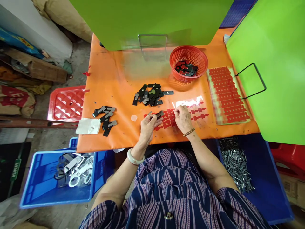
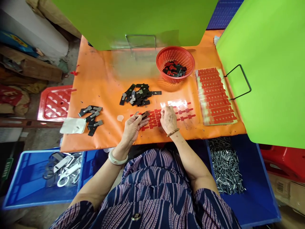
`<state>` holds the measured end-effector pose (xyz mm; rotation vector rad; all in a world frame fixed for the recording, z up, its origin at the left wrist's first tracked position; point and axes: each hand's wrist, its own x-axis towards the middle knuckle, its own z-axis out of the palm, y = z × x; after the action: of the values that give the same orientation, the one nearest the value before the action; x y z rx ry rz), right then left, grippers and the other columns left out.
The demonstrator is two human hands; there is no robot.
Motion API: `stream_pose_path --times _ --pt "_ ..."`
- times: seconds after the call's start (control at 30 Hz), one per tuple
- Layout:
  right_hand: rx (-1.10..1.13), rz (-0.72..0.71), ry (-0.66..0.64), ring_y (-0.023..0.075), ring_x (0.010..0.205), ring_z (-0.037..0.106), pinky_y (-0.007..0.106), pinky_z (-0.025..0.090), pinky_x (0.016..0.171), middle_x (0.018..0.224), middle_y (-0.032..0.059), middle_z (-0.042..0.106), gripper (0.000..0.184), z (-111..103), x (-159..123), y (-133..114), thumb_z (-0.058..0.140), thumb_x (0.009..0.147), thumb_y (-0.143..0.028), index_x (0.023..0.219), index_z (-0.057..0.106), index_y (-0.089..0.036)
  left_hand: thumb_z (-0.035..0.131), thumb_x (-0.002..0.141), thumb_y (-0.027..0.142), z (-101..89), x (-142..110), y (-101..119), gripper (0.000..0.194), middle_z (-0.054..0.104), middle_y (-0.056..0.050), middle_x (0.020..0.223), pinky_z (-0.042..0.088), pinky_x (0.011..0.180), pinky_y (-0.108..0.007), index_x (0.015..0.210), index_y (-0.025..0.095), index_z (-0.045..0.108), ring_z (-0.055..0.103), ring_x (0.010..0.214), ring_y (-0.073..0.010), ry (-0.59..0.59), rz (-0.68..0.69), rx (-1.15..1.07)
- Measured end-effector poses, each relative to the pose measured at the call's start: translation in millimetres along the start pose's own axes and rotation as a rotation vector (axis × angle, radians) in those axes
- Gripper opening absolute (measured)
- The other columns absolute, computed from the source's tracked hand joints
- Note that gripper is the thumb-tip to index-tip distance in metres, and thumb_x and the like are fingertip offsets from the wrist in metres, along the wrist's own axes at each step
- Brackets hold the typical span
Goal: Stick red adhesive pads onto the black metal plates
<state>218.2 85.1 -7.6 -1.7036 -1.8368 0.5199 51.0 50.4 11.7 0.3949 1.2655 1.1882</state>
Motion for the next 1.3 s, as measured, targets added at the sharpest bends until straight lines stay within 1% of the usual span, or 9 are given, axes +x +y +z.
stream_pose_path --times 0.13,0.27,0.43,0.63,0.73,0.83,0.93,1.07,1.3 --pt "-0.022 0.028 -0.021 0.0204 0.08 0.048 0.033 0.043 0.068 0.085 0.0063 0.051 0.014 0 0 -3 0.045 0.086 -0.014 0.076 0.042 -0.023 0.067 0.082 0.021 -0.2 0 0 0.016 0.071 -0.005 0.084 0.057 0.076 -0.026 0.075 0.014 0.055 0.075 0.08 -0.0194 -0.009 0.0 -0.017" --pt "0.022 0.06 -0.017 0.0198 0.078 0.049 0.034 0.044 0.073 0.083 0.0045 0.053 0.02 -1 -1 -7 0.058 0.078 -0.014 0.074 0.041 -0.023 0.068 0.082 0.022 0.7 -1 1 0.017 0.071 -0.005 0.084 0.057 0.077 -0.027 0.075 0.014 0.055 0.075 0.08 -0.0197 -0.004 -0.003 -0.006" --pt "0.098 0.096 -0.012 0.0196 0.074 0.051 0.037 0.045 0.076 0.073 0.0018 0.055 0.025 -2 -2 -11 0.06 0.074 -0.013 0.066 0.039 -0.024 0.067 0.083 0.021 1.7 -1 2 0.016 0.072 -0.006 0.087 0.057 0.079 -0.028 0.075 0.014 0.055 0.075 0.082 -0.0198 0.002 -0.008 0.01" --pt "0.38 0.166 -0.127 0.0165 0.07 0.055 0.035 0.047 0.074 0.073 0.0001 0.061 0.016 -15 -4 -12 0.062 0.074 -0.019 0.068 0.048 -0.022 0.066 0.084 0.023 2.0 -1 1 0.016 0.073 -0.009 0.094 0.057 0.08 -0.028 0.077 0.014 0.055 0.075 0.084 -0.0193 0.002 -0.009 0.025" --pt "0.53 0.178 -0.162 0.0137 0.067 0.053 0.031 0.046 0.07 0.071 -0.0021 0.057 0.015 -21 -2 -7 0.064 0.074 -0.023 0.069 0.05 -0.021 0.066 0.084 0.023 2.6 0 1 0.015 0.074 -0.009 0.093 0.058 0.08 -0.029 0.077 0.014 0.056 0.075 0.082 -0.0189 0.006 -0.011 0.027" --pt "0.647 0.204 -0.141 0.0112 0.063 0.048 0.028 0.043 0.064 0.067 -0.0048 0.051 0.017 -24 -1 -2 0.066 0.072 -0.026 0.069 0.051 -0.021 0.065 0.085 0.021 2.8 1 2 0.013 0.075 -0.009 0.09 0.058 0.078 -0.027 0.076 0.014 0.058 0.075 0.078 -0.0175 0.0 -0.02 0.028" --pt "0.689 0.219 -0.096 0.0108 0.064 0.049 0.028 0.044 0.064 0.069 -0.0049 0.053 0.018 -24 -6 -4 0.068 0.071 -0.026 0.071 0.052 -0.021 0.065 0.084 0.022 1.3 1 4 0.01 0.075 -0.008 0.08 0.059 0.072 -0.027 0.082 0.014 0.061 0.074 0.071 -0.0167 -0.002 -0.045 0.055" --pt "0.647 0.171 -0.031 0.0127 0.07 0.055 0.031 0.049 0.071 0.073 -0.0033 0.056 0.017 -25 -20 -18 0.068 0.073 -0.024 0.074 0.052 -0.022 0.068 0.082 0.022 -4.0 -5 8 0.014 0.074 -0.007 0.071 0.06 0.067 -0.029 0.09 0.011 0.063 0.072 0.062 -0.0174 -0.01 -0.08 0.085" --pt "0.462 -0.031 0.077 0.0165 0.076 0.058 0.036 0.05 0.078 0.076 -0.0007 0.06 0.012 -30 -45 -43 0.062 0.08 -0.019 0.077 0.052 -0.024 0.067 0.082 0.021 -11.6 -34 12 0.013 0.075 -0.012 0.078 0.061 0.069 -0.031 0.088 0.01 0.065 0.075 0.071 -0.0222 -0.092 -0.143 0.106"
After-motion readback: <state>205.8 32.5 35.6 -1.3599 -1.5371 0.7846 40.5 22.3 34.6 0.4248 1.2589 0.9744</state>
